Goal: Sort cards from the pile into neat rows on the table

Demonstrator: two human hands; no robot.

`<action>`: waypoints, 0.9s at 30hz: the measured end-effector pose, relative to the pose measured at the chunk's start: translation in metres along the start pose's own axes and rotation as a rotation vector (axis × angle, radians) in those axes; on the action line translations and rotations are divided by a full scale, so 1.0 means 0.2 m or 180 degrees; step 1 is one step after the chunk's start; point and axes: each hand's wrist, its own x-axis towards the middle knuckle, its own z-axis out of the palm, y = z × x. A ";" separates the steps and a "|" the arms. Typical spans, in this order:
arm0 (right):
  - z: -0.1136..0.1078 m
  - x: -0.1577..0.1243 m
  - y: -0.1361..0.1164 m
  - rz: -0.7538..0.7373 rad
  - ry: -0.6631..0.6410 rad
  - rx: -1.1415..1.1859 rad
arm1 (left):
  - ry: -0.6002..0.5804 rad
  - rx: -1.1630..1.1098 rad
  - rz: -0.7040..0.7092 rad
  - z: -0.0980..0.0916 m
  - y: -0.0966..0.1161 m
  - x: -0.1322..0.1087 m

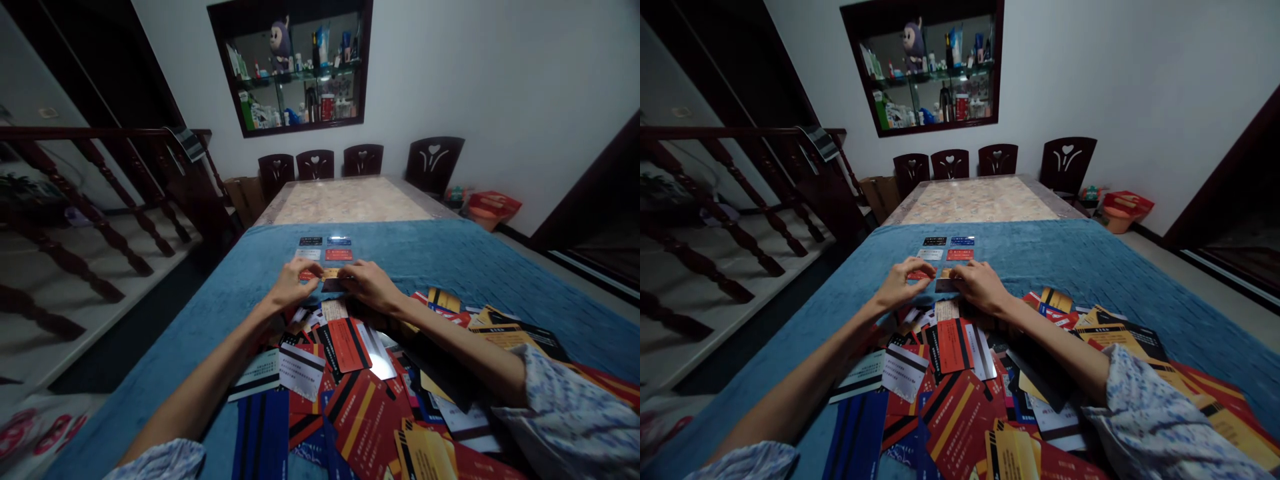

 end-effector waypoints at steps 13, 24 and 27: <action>0.10 0.08 -0.09 -0.0101 0.0060 -0.0376 | -0.0323 0.0418 -0.0006 0.06 -0.10 -0.02; 0.09 0.02 -0.06 -0.0097 -0.0222 -0.0726 | -0.0567 0.1146 0.0012 0.06 -0.13 -0.05; 0.09 0.01 -0.07 -0.0010 -0.0359 -0.0711 | -0.0708 0.1402 0.0056 0.06 -0.11 -0.05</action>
